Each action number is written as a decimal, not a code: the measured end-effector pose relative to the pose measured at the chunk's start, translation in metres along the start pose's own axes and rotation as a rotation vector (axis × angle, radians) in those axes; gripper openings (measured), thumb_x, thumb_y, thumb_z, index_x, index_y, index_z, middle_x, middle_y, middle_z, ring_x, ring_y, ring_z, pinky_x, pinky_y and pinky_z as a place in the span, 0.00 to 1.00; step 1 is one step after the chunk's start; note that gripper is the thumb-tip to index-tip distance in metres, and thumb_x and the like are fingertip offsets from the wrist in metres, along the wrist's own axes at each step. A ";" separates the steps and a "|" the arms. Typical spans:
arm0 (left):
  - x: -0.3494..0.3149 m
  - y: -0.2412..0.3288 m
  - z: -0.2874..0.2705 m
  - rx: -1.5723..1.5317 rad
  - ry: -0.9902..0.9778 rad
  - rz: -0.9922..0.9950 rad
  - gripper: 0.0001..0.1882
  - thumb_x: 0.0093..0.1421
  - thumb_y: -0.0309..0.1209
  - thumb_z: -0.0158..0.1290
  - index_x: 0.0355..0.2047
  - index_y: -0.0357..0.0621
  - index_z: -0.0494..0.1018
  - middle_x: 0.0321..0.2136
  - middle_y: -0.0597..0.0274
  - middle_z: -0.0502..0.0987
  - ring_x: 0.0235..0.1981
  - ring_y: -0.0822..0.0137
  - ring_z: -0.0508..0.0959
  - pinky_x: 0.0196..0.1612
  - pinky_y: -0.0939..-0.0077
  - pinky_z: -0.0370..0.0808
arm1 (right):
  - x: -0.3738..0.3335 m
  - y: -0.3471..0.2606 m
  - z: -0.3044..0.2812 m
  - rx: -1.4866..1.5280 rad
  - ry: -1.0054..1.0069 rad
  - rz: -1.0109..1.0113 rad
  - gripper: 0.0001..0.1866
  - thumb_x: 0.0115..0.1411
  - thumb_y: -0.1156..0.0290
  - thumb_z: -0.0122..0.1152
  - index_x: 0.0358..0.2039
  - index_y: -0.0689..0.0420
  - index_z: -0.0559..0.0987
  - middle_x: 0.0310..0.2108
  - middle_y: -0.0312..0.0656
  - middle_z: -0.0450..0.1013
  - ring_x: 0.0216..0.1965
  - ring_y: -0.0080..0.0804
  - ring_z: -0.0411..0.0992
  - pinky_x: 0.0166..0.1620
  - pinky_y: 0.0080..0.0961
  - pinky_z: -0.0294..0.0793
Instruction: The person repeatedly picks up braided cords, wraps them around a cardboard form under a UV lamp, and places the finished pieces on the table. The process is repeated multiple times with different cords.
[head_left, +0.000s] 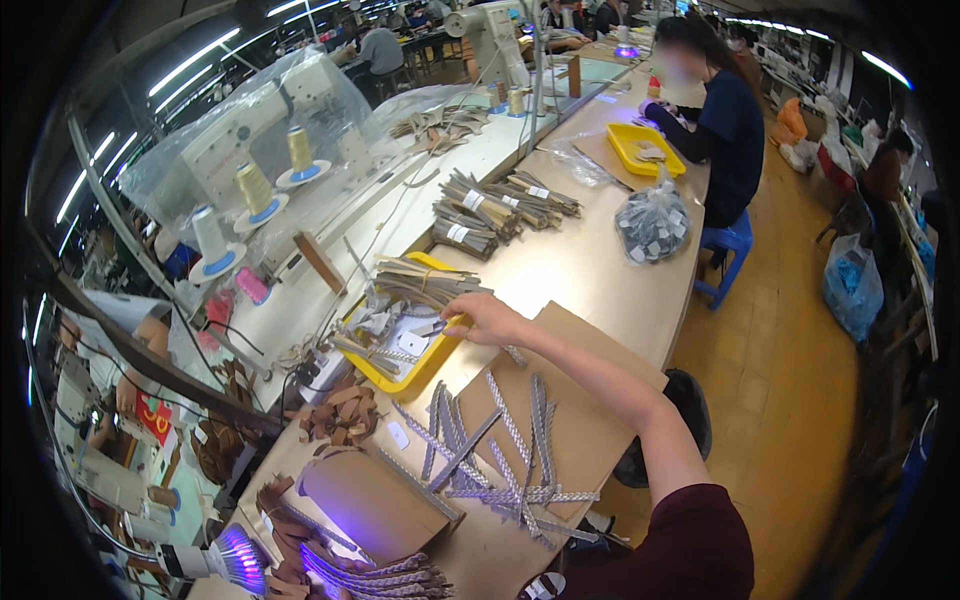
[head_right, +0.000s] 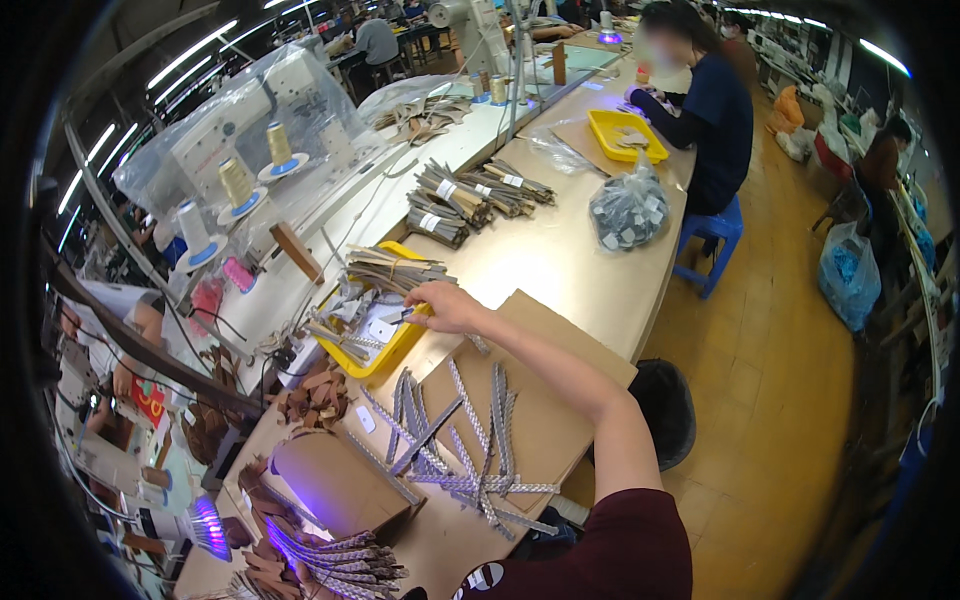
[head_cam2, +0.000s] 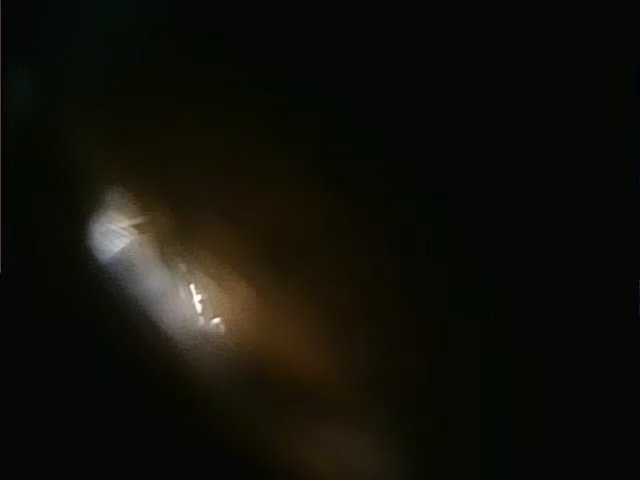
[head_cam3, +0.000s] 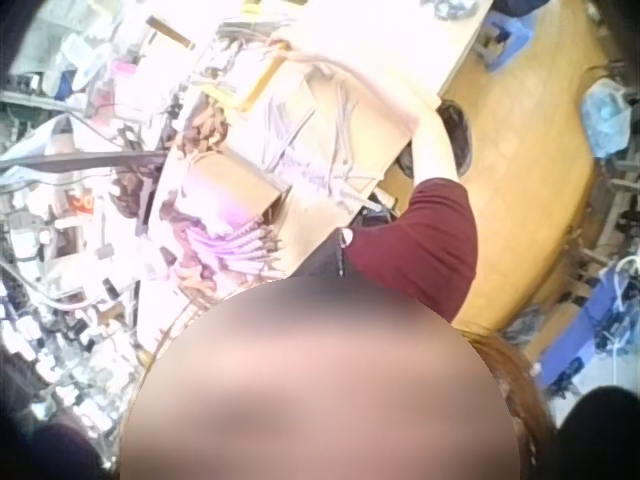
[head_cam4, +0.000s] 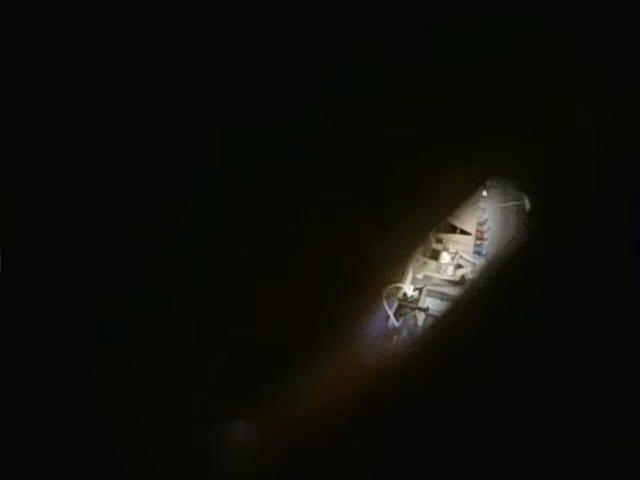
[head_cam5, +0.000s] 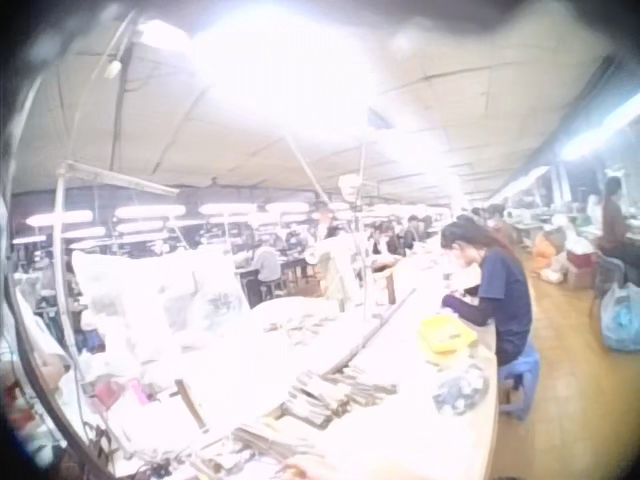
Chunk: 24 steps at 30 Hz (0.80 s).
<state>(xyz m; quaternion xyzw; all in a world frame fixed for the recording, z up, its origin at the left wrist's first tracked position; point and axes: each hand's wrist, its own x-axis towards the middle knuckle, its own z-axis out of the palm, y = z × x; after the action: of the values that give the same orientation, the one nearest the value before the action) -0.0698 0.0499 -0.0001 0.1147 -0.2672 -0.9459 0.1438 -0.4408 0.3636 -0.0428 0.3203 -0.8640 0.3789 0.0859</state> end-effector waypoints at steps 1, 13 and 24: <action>0.001 -0.002 0.003 0.010 -0.012 -0.001 0.24 0.62 0.32 0.53 0.57 0.40 0.66 0.51 0.53 0.74 0.55 0.56 0.73 0.60 0.54 0.71 | -0.003 0.004 -0.005 0.019 0.041 0.009 0.16 0.59 0.61 0.64 0.42 0.59 0.80 0.39 0.46 0.78 0.42 0.44 0.76 0.47 0.36 0.75; -0.006 -0.027 0.017 -0.021 -0.170 0.111 0.23 0.63 0.32 0.53 0.58 0.40 0.66 0.52 0.53 0.75 0.55 0.58 0.74 0.60 0.55 0.70 | -0.091 0.195 -0.119 -0.167 0.448 0.585 0.10 0.56 0.67 0.66 0.36 0.58 0.81 0.33 0.47 0.79 0.34 0.37 0.79 0.39 0.30 0.78; -0.017 0.008 -0.022 0.096 0.147 0.400 0.23 0.65 0.37 0.50 0.58 0.40 0.68 0.52 0.51 0.75 0.53 0.55 0.75 0.61 0.52 0.68 | -0.050 0.433 -0.285 -0.678 0.578 0.624 0.26 0.48 0.56 0.71 0.39 0.67 0.81 0.36 0.60 0.77 0.41 0.54 0.76 0.47 0.44 0.74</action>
<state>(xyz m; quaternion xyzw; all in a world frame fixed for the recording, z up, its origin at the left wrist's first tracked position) -0.0459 0.0381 -0.0119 0.1346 -0.3182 -0.8739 0.3419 -0.6963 0.8096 -0.1232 -0.1144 -0.9329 0.1592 0.3020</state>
